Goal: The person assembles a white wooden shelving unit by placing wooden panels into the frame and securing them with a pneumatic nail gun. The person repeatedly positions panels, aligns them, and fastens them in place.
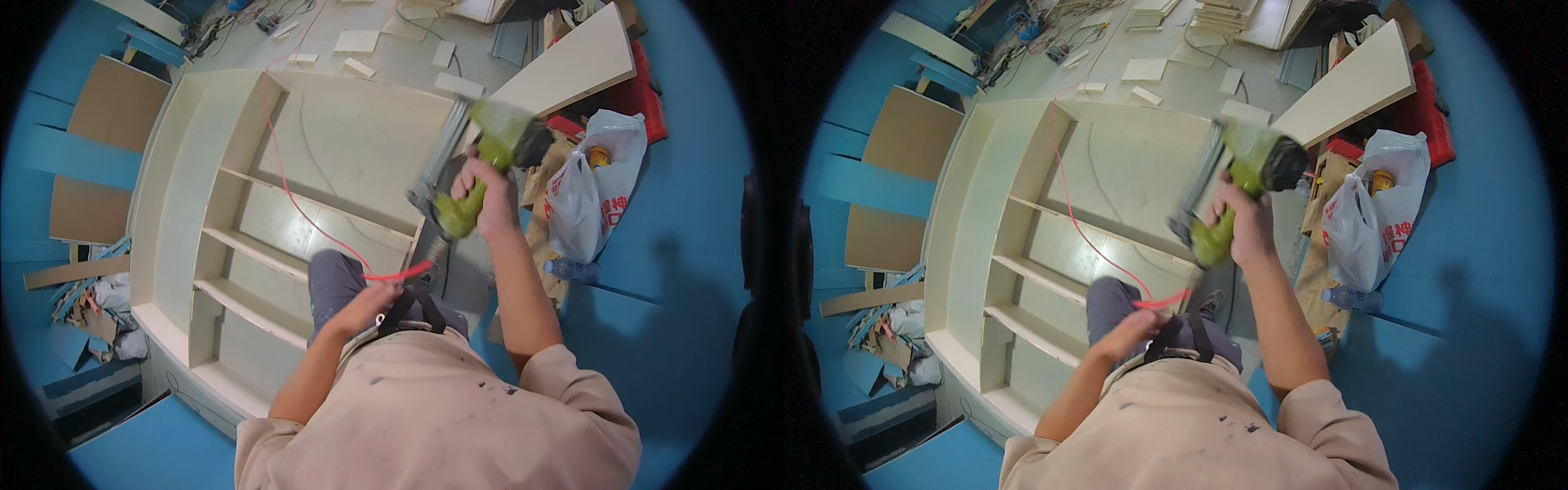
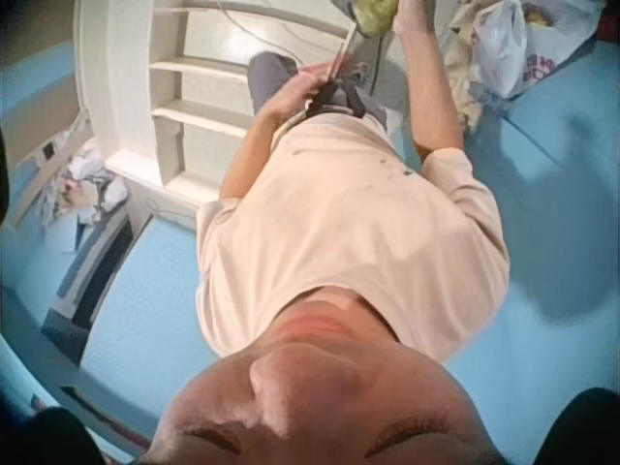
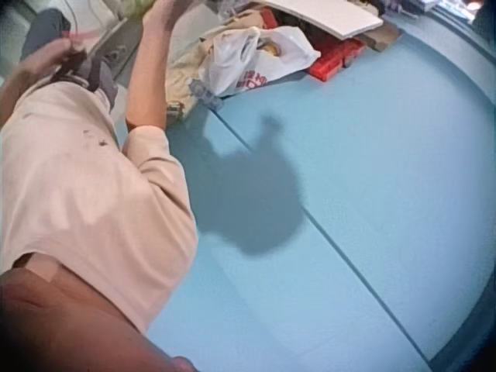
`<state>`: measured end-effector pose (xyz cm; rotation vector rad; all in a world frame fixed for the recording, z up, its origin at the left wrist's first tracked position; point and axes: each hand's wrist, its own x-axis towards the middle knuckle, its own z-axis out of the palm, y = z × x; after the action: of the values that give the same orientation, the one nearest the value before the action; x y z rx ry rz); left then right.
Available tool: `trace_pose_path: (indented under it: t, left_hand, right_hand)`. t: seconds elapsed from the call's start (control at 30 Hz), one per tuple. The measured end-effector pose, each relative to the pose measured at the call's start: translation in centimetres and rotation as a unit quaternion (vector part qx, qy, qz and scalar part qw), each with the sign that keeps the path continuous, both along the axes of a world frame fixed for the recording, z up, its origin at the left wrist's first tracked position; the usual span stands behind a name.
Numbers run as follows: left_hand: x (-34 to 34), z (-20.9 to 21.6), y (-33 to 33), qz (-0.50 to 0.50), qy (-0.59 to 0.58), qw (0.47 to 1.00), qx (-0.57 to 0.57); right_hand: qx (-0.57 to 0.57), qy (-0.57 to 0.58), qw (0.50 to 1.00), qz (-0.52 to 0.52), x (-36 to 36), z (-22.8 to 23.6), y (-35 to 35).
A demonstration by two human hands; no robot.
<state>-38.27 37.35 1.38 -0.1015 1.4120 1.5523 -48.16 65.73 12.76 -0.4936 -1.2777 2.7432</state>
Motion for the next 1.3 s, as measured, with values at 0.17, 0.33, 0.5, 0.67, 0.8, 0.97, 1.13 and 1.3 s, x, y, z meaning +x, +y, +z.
trace_pose_path:
  t: [0.17,0.33,0.5,0.67,0.8,0.97,1.13,1.3]
  left_hand:
    - [-7.8,9.5,0.8,0.488,0.053,0.842,0.224]
    - [-11.6,10.5,-12.0,0.613,0.029,0.743,0.266]
    - [-12.0,1.8,-22.7,0.704,0.065,0.704,-0.067]
    - [-8.2,-19.6,-31.7,0.303,0.012,0.817,-0.490]
    - [-3.8,-32.6,-37.8,-0.169,-0.034,0.826,-0.536]
    - [-12.0,-22.9,-23.0,-0.161,0.121,0.729,-0.654]
    - [-21.8,-27.6,-11.0,-0.197,0.328,0.827,-0.413]
    - [-30.7,-37.9,-1.8,-0.354,0.596,0.673,-0.258]
  right_hand:
    - [-0.183,0.090,0.979,0.004,-1.1,2.2,-0.3]
    - [-0.126,-0.010,0.992,-0.011,-0.8,-3.5,2.5]
    - [0.022,-0.203,0.977,-0.060,1.9,-7.6,5.0]
    - [0.150,-0.289,0.940,-0.098,3.7,-7.9,2.9]
    - [0.240,-0.421,0.863,-0.144,2.7,-11.6,0.7]
    - [0.417,-0.531,0.732,-0.088,1.6,-24.6,0.3]
    - [0.386,-0.559,0.733,0.018,-1.6,-35.1,0.6]
    - [0.332,-0.553,0.764,0.008,-1.6,-42.4,0.6]
